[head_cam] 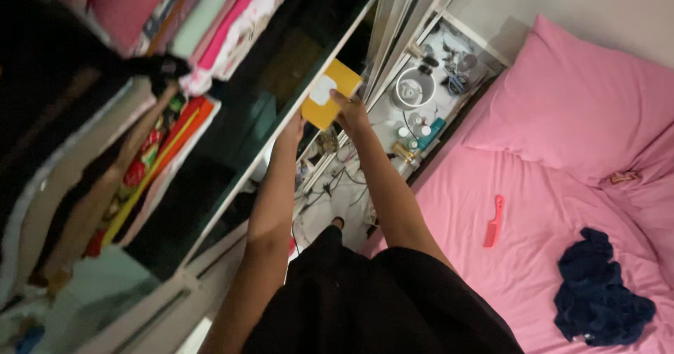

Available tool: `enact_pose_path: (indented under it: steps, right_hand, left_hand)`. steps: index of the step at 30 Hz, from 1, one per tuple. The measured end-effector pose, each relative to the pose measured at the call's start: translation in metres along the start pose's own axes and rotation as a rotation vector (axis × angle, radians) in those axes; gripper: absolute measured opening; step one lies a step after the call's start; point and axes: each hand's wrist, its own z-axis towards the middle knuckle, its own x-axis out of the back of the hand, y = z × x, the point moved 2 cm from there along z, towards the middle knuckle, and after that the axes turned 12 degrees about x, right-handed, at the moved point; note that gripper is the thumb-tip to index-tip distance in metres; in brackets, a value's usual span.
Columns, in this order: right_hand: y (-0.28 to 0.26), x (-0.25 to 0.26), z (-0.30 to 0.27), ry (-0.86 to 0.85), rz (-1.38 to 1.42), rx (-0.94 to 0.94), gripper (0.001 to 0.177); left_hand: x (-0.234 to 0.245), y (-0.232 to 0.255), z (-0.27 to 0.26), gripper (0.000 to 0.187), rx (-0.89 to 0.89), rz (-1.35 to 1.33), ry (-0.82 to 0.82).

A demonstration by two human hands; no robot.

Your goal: The person opens the window, removes a duvet and a pillow from the bed, and places them on the floor. They then pick up a book, a comb, and a piece of clothing from the bed and place them on a nearby shelf. Finally, the person smooths the pink bedsheet and tucks the edges under the mattress.

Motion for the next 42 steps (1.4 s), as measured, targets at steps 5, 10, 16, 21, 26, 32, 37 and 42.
enact_pose_path:
  steps: [5, 10, 16, 21, 26, 32, 37, 42]
  right_hand:
    - [0.005, 0.018, 0.022, 0.031, -0.228, -0.053, 0.033]
    - [0.006, 0.091, -0.031, 0.097, -0.171, -0.078, 0.038]
    - [0.013, 0.221, -0.125, 0.456, -0.037, 0.025, 0.037]
    - [0.022, 0.33, -0.207, 0.805, 0.058, 0.149, 0.033]
    - [0.021, 0.423, -0.271, 1.063, 0.13, 0.252, 0.031]
    - [0.032, 0.517, -0.327, 1.25, -0.094, 0.269, 0.028]
    - [0.047, 0.586, -0.342, 1.314, -0.849, 0.349, 0.021]
    - [0.05, 0.608, -0.319, 1.304, -1.199, 0.405, 0.033]
  left_hand:
    - [-0.012, 0.028, 0.086, 0.048, -0.166, 0.221, 0.177]
    - [-0.029, 0.02, 0.098, 0.055, -0.246, 0.441, 0.303]
    - [-0.042, 0.008, 0.062, 0.063, -0.431, 0.69, 0.432]
    - [-0.072, -0.036, -0.014, 0.071, -0.775, 1.074, 0.917]
    - [-0.15, -0.162, -0.067, 0.064, -0.925, 0.991, 0.058]
    - [-0.209, -0.285, -0.129, 0.044, -0.723, 1.294, -0.58]
    - [-0.229, -0.348, -0.141, 0.052, -0.506, 1.259, -0.767]
    - [-0.231, -0.405, -0.115, 0.057, -0.557, 1.397, -0.865]
